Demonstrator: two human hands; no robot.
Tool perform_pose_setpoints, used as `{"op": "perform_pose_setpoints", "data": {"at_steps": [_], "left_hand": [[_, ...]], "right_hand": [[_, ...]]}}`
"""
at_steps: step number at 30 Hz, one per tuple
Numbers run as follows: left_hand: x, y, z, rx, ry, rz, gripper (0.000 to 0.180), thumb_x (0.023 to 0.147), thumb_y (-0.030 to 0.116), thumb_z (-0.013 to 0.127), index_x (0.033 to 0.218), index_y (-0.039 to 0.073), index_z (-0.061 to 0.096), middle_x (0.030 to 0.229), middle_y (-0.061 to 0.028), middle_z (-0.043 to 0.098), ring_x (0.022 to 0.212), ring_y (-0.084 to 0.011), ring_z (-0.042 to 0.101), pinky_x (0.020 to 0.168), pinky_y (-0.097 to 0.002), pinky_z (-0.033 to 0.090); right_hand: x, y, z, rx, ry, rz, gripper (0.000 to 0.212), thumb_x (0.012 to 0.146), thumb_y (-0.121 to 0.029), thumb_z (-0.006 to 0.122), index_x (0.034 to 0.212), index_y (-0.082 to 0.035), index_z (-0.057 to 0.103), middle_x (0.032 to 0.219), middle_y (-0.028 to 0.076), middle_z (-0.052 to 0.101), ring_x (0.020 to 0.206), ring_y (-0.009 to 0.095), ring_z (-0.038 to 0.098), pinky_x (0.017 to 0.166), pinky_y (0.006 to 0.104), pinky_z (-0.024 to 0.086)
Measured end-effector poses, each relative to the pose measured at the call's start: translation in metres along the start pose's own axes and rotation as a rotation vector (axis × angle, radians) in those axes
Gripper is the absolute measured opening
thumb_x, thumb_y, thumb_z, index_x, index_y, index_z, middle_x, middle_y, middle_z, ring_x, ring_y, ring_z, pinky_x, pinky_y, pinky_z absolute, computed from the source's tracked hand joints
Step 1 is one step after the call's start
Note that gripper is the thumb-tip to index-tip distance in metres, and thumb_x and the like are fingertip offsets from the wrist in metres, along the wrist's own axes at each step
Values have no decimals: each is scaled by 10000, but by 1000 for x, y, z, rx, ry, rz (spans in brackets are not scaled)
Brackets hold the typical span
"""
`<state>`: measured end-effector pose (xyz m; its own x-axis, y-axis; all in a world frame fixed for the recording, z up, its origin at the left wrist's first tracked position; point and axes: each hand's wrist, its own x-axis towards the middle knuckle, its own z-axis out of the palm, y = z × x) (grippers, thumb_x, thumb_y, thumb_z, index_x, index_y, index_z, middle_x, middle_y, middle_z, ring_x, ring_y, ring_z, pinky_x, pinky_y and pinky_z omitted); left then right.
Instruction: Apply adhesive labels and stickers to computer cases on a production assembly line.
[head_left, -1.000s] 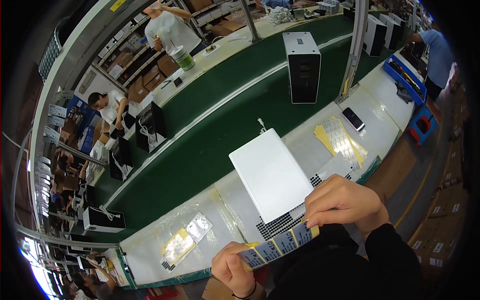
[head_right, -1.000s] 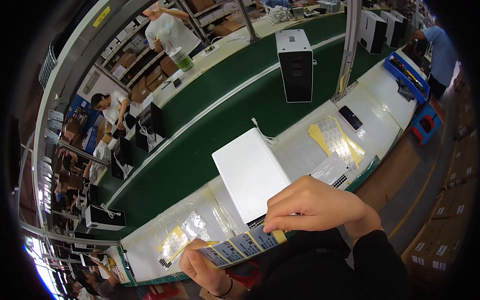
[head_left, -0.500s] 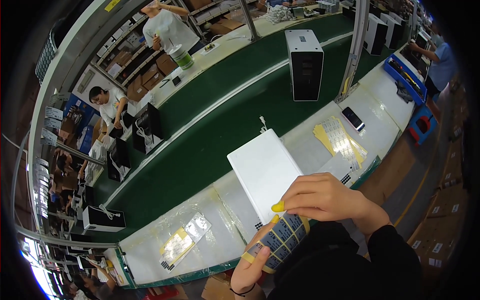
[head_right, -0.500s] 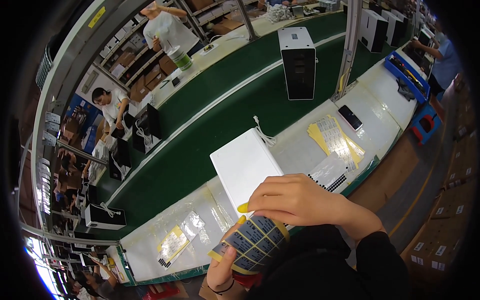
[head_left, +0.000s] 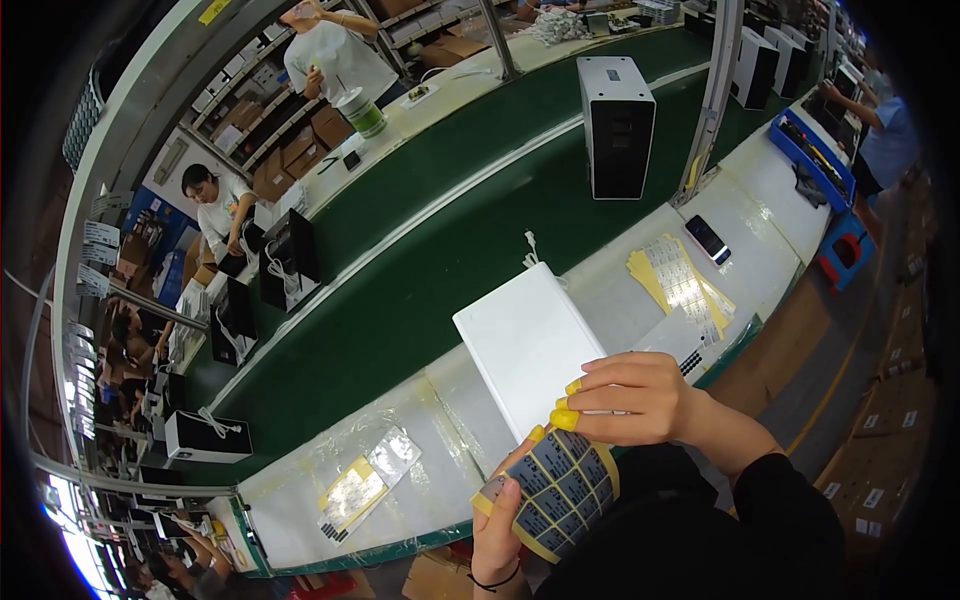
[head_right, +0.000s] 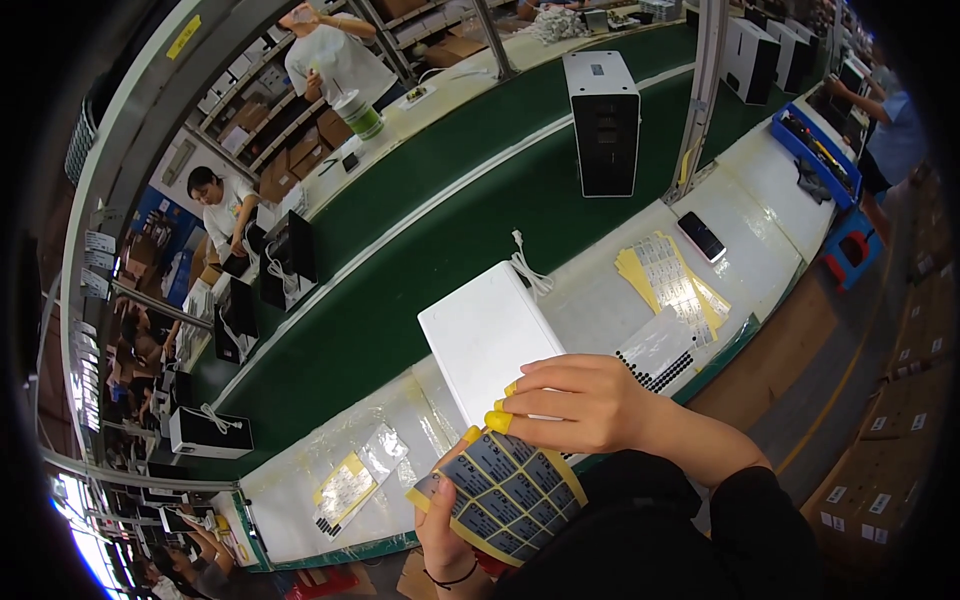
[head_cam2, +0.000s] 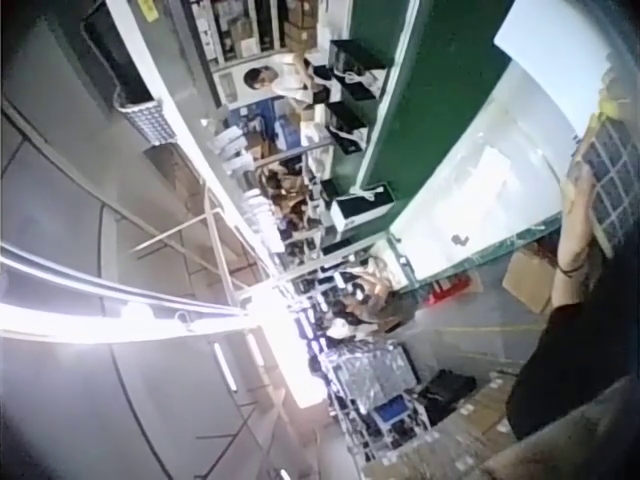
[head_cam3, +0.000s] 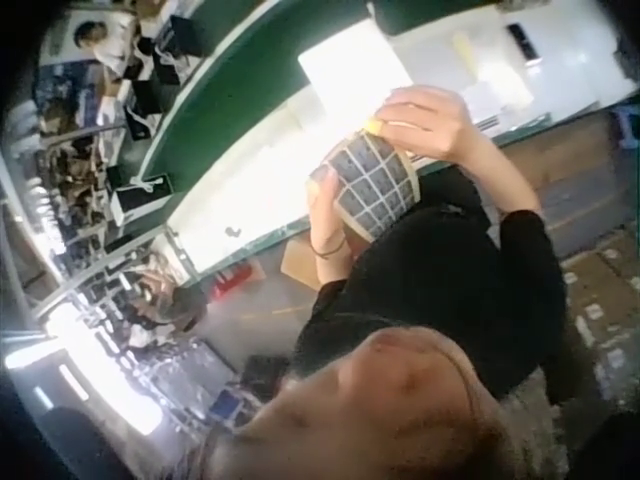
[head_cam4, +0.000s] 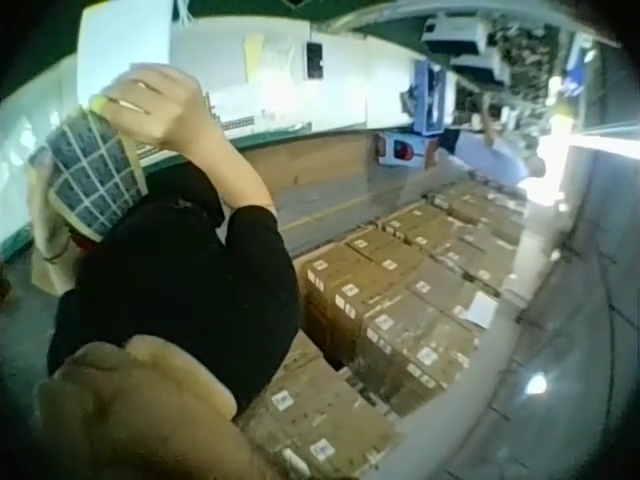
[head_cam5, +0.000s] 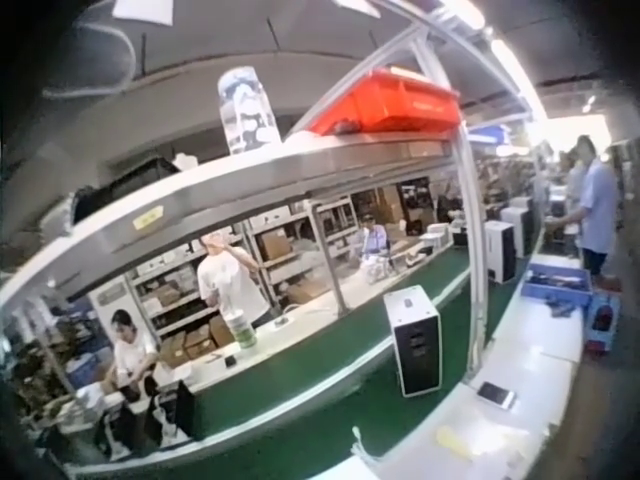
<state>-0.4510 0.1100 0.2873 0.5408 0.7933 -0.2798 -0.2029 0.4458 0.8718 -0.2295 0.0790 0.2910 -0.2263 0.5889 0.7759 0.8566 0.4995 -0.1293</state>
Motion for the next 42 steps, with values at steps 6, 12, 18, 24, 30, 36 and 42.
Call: {"op": "perform_pose_setpoints", "data": {"at_steps": [6,12,18,24,30,36,42], "left_hand": [[7,0,3,-36,16,-13,521,922,247,474,1296,-116,459,1158,-194,598,1016,-231,595,903,-313,456],[31,-18,-13,-72,91,38,501,953,241,449,1320,-100,439,1192,-188,580,1016,-227,594,902,-324,463],[29,-33,-40,-1,-6,46,379,948,179,469,1229,-67,535,1085,-194,640,1110,-258,579,972,-400,437],[56,-16,3,839,-703,467,355,877,60,528,1225,9,572,1178,-154,616,1162,-316,552,1097,-445,309],[66,-21,10,853,-723,425,322,853,28,513,1158,1,609,1143,-158,632,1117,-308,579,1102,-487,293],[69,-22,11,860,-733,445,311,855,48,512,1145,-5,611,1118,-159,640,1088,-306,592,1091,-476,311],[73,-24,11,840,-733,448,313,842,48,510,1130,-13,615,1106,-156,643,1070,-302,600,1077,-467,328]], "right_hand": [[-1,0,4,76,26,59,132,721,-128,740,834,-103,675,931,9,678,894,192,662,796,323,571],[-2,6,1,445,-48,210,131,718,-116,745,792,-94,640,998,70,652,960,247,609,895,405,504],[7,33,-19,935,140,449,112,793,-10,661,858,-68,590,979,107,633,970,263,583,970,459,405],[6,77,26,466,-157,419,114,888,-93,586,976,-27,558,902,85,596,872,256,553,853,367,406],[1,74,47,618,-210,637,214,865,-106,633,1044,-32,543,886,83,573,888,252,527,882,374,394],[-5,77,53,523,-278,515,302,862,-131,644,1129,-42,535,926,72,589,1056,301,475,978,427,350],[-6,81,55,519,-285,490,323,867,-119,609,1174,-50,538,948,77,567,997,280,474,954,405,342]]}}
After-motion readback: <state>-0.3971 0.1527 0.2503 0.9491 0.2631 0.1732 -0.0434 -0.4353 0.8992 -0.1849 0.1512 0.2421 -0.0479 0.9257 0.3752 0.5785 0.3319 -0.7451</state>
